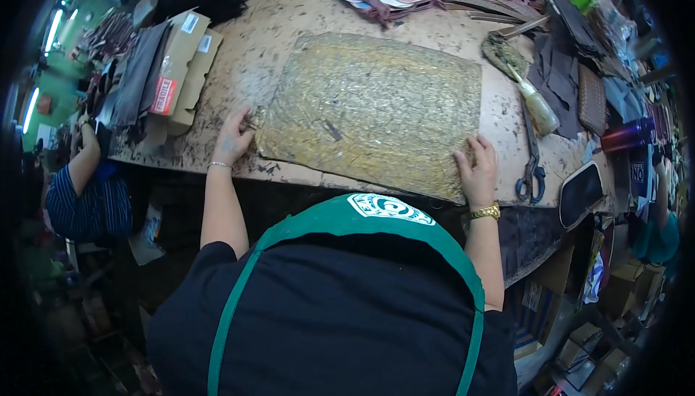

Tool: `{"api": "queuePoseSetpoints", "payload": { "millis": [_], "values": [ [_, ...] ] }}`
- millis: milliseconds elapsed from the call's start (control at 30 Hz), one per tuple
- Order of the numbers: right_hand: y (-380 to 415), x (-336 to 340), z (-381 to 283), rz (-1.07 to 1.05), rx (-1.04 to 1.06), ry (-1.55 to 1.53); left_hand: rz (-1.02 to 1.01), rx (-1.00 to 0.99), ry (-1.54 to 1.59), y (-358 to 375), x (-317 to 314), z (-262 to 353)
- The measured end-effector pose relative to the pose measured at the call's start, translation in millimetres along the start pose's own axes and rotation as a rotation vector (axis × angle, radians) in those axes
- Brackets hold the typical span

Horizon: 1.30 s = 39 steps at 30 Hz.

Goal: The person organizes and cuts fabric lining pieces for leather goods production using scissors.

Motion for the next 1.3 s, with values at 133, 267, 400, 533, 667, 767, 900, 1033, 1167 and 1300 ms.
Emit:
{"api": "queuePoseSetpoints", "payload": {
  "millis": [133, 267, 400, 533, 667, 767, 900, 1033, 1167, 1300],
  "values": [
    [1, -1, -3, 0.016, -0.040, -0.014, -0.081, -0.028, 0.081, 1, -1, 7],
    [2, -3, -1, 0.041, -0.060, -0.008, 0.061, -0.126, -0.024, -1, 3, 9],
    [3, -4, 0, 0.052, -0.070, -0.009, 0.237, -0.245, -0.161, 1, 16, 5],
    [1, -5, 1, 0.040, -0.060, 0.028, 0.243, -0.253, -0.232, -2, 19, -3],
    [1, -5, 1, 0.018, -0.087, 0.018, 0.210, -0.253, -0.197, -1, 26, -7],
    [3, -9, 5, 0.023, -0.067, 0.016, 0.271, -0.253, -0.267, -9, 26, -15],
    [4, -10, 7, 0.011, -0.072, 0.041, 0.296, -0.228, -0.263, -24, 21, -21],
    [2, -8, 5, 0.008, -0.092, 0.035, 0.271, -0.246, -0.211, -27, 20, -30],
    [4, -9, 7, 0.010, -0.076, 0.056, 0.126, -0.256, -0.184, -19, 32, -28],
    [2, -9, 3, 0.027, -0.080, 0.100, 0.156, -0.309, -0.112, 1, 55, 0]
  ]
}}
Point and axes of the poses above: each hand's wrist, its own y-axis away from the middle knuckle, its own x-axis out of the back of the hand, z = x × y, the point moved 2 cm from there along -y, towards the middle knuckle, and after that the axes turned 12 degrees about x, right-handed, at the moved point
